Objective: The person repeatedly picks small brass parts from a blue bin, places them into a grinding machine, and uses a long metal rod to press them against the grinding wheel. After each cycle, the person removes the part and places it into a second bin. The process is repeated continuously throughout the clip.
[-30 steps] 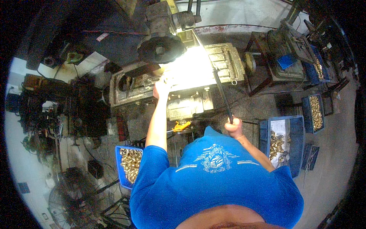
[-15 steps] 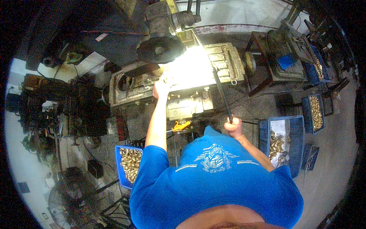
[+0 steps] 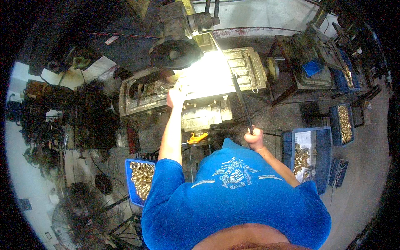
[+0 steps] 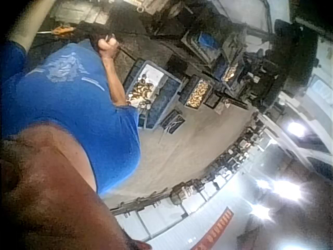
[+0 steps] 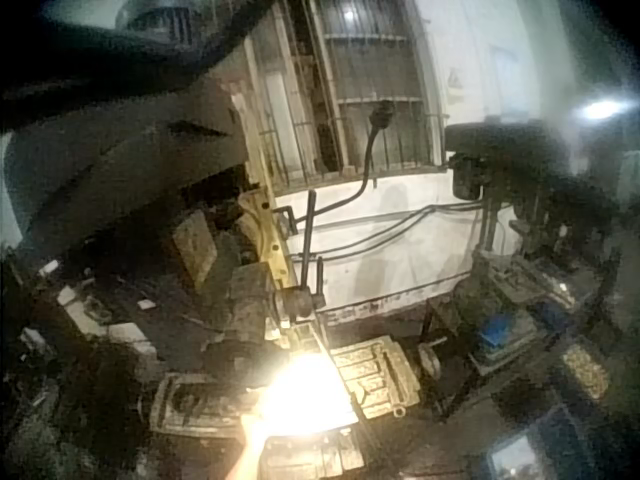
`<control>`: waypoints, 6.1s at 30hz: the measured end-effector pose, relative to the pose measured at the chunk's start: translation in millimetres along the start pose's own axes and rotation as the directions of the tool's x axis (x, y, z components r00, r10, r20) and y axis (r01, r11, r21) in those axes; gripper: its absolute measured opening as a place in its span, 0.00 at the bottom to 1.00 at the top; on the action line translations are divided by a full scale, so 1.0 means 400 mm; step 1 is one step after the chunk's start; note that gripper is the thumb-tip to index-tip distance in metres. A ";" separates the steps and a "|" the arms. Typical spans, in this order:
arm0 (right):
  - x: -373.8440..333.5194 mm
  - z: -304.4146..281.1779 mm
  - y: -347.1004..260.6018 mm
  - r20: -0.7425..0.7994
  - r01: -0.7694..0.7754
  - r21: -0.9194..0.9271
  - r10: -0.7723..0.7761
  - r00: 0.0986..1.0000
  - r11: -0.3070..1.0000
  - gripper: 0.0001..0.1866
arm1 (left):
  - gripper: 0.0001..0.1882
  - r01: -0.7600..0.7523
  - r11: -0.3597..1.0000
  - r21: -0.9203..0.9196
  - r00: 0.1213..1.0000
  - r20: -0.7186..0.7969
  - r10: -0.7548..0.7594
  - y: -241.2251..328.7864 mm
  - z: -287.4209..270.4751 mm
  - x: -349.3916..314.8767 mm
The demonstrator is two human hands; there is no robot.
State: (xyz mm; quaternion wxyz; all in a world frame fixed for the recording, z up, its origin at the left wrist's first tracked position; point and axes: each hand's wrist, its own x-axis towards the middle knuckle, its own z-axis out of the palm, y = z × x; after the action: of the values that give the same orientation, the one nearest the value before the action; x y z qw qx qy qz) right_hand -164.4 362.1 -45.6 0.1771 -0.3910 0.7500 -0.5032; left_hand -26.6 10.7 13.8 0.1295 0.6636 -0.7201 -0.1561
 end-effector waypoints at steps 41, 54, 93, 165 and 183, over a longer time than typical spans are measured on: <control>-0.161 -0.337 -0.507 0.459 -0.456 0.577 0.192 0.867 0.677 0.15 | 0.39 -0.135 0.990 0.040 0.991 0.002 0.135 0.005 -0.026 -0.040; -0.194 -0.348 -0.477 0.176 -0.174 0.881 0.036 0.984 0.441 0.14 | 0.37 -0.398 0.913 -0.094 0.917 -0.072 0.393 -0.096 0.082 0.106; -0.210 -0.280 -0.325 0.131 -0.359 0.779 0.427 0.895 0.514 0.18 | 0.13 -0.713 0.652 -0.258 0.701 -0.257 0.665 -0.032 0.044 -0.007; -0.171 -0.150 -0.175 0.245 -0.125 -0.260 0.190 0.951 0.958 0.22 | 0.17 -0.301 0.950 -0.081 0.426 0.880 0.210 -0.283 0.073 -0.282; 0.040 0.039 -0.282 0.847 0.352 -0.337 0.118 0.518 0.873 0.14 | 0.21 -0.171 0.770 -0.615 0.052 0.775 0.630 -0.091 -0.163 -0.366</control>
State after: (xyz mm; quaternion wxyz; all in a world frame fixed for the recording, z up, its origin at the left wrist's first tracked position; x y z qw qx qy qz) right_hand -118.0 319.1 50.3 0.3831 -0.6671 0.6359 -0.0619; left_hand 44.8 150.3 62.2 -0.1944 0.1387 -0.7471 -0.6203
